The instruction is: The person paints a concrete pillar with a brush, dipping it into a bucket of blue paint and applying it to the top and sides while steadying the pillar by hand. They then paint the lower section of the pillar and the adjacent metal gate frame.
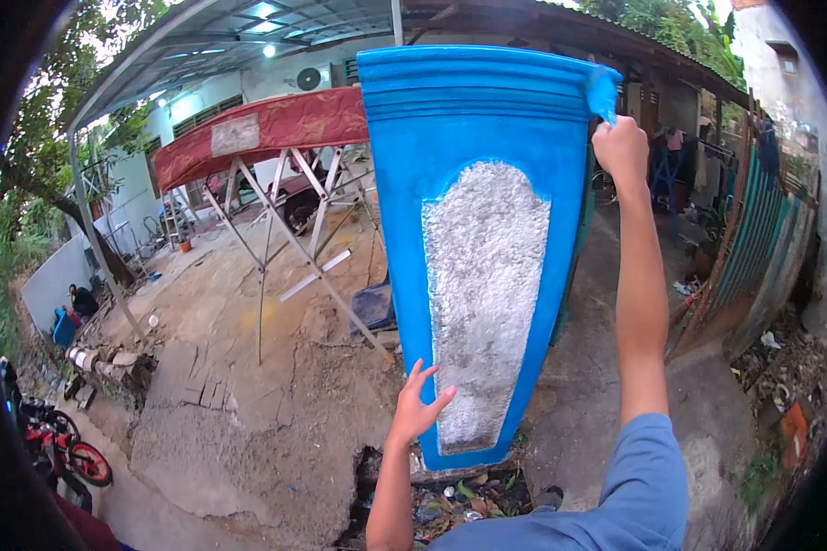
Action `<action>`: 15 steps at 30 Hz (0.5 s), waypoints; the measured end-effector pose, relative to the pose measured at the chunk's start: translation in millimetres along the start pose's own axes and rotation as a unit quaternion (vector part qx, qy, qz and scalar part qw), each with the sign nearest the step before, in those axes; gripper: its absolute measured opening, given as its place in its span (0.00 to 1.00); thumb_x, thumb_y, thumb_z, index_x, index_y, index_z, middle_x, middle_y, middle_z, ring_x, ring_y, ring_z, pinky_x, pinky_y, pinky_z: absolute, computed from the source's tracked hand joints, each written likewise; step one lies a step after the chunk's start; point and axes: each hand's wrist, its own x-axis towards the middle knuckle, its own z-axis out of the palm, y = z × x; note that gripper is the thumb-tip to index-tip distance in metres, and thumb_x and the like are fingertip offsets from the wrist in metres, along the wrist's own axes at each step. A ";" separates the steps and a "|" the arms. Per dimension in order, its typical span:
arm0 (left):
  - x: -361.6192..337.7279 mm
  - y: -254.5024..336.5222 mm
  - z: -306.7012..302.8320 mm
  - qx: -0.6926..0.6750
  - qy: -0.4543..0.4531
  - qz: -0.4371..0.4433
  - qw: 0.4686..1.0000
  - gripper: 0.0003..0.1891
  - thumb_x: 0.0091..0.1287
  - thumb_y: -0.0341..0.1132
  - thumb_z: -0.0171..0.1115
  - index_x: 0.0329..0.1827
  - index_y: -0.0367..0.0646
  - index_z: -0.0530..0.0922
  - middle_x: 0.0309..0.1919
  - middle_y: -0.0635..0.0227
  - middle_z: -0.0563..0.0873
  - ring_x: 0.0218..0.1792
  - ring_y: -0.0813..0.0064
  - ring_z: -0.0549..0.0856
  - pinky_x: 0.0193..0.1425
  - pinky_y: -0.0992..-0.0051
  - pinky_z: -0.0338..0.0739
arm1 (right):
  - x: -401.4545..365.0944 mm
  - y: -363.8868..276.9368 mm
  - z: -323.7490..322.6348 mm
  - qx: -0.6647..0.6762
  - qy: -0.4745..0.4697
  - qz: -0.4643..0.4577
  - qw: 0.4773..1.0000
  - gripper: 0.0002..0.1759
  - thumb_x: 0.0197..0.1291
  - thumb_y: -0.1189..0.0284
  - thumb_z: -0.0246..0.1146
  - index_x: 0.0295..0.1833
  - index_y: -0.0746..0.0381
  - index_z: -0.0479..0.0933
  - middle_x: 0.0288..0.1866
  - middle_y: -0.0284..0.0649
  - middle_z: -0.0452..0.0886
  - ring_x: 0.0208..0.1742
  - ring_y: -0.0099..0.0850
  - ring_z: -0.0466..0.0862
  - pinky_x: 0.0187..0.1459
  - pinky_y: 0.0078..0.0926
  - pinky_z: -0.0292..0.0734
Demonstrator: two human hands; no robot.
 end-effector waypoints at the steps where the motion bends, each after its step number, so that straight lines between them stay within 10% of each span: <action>1: 0.8 0.0 0.5 -0.004 0.000 -0.002 1.000 0.31 0.59 0.47 0.68 0.62 0.41 0.74 0.71 0.46 0.60 0.72 0.55 0.60 0.70 0.59 0.60 | -3.5 -1.4 -2.0 -0.003 0.002 0.001 1.000 0.17 0.56 0.66 0.57 0.42 0.70 0.80 0.42 0.61 0.81 0.46 0.55 0.82 0.49 0.47 0.77; 15: -22.9 -9.6 -6.1 0.007 0.051 -0.026 0.998 0.32 0.57 0.50 0.69 0.61 0.42 0.74 0.70 0.44 0.61 0.69 0.51 0.65 0.68 0.60 0.63 | -126.3 -218.4 73.6 0.158 -0.119 -0.229 0.953 0.10 0.50 0.76 0.57 0.36 0.72 0.76 0.37 0.59 0.82 0.41 0.53 0.84 0.42 0.46 0.81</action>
